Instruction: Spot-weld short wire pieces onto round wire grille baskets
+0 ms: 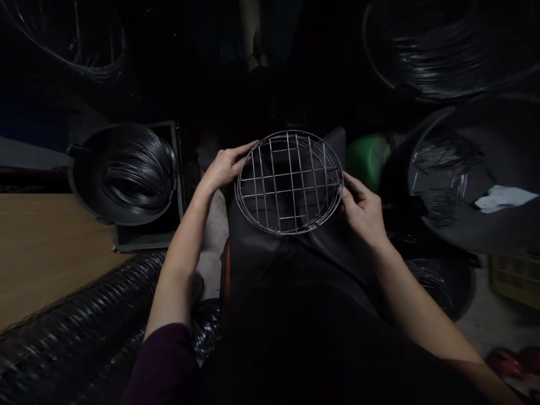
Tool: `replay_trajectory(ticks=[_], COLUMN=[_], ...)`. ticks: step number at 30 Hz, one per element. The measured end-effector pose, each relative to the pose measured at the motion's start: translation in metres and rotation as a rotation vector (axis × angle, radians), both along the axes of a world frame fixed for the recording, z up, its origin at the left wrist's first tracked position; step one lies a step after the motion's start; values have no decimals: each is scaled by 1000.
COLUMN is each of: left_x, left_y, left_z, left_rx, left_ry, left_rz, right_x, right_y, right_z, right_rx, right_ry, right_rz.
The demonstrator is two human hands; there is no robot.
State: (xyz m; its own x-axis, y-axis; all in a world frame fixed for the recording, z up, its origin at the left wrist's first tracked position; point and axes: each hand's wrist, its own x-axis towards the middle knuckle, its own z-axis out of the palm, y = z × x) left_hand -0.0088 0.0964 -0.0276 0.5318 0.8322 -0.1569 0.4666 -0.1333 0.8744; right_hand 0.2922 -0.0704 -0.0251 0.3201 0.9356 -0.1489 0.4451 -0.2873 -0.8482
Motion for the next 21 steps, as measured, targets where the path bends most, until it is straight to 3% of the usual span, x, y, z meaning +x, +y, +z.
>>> replay_trajectory(ticks=[6, 11, 16, 21], left_x=[1, 1, 2, 5], left_y=[-3, -13, -17, -23], left_z=[-2, -18, -33, -31], left_rx=[3, 69, 35, 75], left_ry=[37, 54, -3, -2], left_rz=[16, 80, 158, 186], right_x=[0, 1, 0, -4], right_y=[9, -2, -14, -12], right_z=[-6, -13, -25, -40], right_rx=[28, -13, -78, -10], right_ry=[35, 50, -80, -107], right_rz=[-7, 0, 49, -1])
